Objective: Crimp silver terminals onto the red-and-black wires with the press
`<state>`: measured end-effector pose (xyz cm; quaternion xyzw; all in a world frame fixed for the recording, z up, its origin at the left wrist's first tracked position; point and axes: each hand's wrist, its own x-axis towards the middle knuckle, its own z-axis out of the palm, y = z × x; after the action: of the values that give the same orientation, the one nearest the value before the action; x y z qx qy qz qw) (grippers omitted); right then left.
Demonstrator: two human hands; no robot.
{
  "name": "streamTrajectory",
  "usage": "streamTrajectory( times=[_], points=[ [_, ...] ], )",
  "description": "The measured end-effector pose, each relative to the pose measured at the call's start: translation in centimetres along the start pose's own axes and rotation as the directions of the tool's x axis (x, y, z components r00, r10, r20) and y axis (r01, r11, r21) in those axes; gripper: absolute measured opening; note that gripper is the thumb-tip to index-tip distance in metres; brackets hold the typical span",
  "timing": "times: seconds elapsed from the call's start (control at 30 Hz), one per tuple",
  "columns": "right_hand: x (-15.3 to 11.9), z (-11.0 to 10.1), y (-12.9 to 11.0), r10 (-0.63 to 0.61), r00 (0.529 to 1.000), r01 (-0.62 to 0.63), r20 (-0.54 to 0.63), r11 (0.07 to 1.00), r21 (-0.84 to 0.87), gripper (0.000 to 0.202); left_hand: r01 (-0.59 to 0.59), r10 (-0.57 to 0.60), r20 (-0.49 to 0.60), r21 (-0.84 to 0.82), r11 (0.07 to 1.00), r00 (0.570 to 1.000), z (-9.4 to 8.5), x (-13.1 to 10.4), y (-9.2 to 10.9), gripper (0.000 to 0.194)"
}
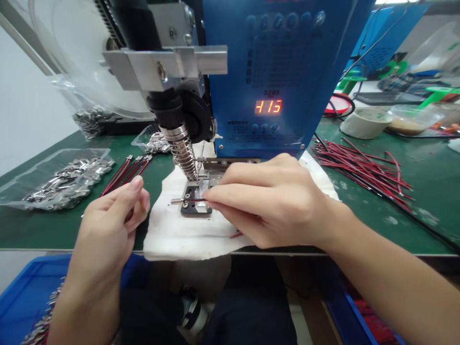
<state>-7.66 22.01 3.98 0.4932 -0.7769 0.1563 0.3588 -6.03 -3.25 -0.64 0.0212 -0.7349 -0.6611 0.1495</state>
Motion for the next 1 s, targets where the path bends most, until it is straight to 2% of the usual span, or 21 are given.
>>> streamTrajectory(
  times=[0.3, 0.57, 0.77, 1.0],
  points=[
    [0.29, 0.23, 0.05, -0.011, 1.000, 0.011, -0.011, 1.000, 0.010, 0.010, 0.004, -0.004, -0.007, 0.001, 1.000, 1.000, 0.15, 0.00, 0.19, 0.053],
    [-0.06, 0.07, 0.07, 0.014, 1.000, -0.015, 0.028, 0.999, 0.034, 0.022, 0.004, -0.004, 0.009, 0.010, 1.000, 1.000, -0.13, 0.04, -0.17, 0.052],
    [0.17, 0.08, 0.13, -0.020, 1.000, 0.020, 0.017, 0.999, 0.040, 0.021, 0.005, -0.005, 0.016, 0.008, 1.000, 1.000, -0.16, -0.11, -0.12, 0.051],
    [0.07, 0.10, -0.06, 0.019, 1.000, -0.020, 0.015, 0.999, 0.034, 0.022, -0.003, 0.003, -0.010, 0.016, 1.000, 1.000, 0.03, -0.02, 0.26, 0.055]
  ],
)
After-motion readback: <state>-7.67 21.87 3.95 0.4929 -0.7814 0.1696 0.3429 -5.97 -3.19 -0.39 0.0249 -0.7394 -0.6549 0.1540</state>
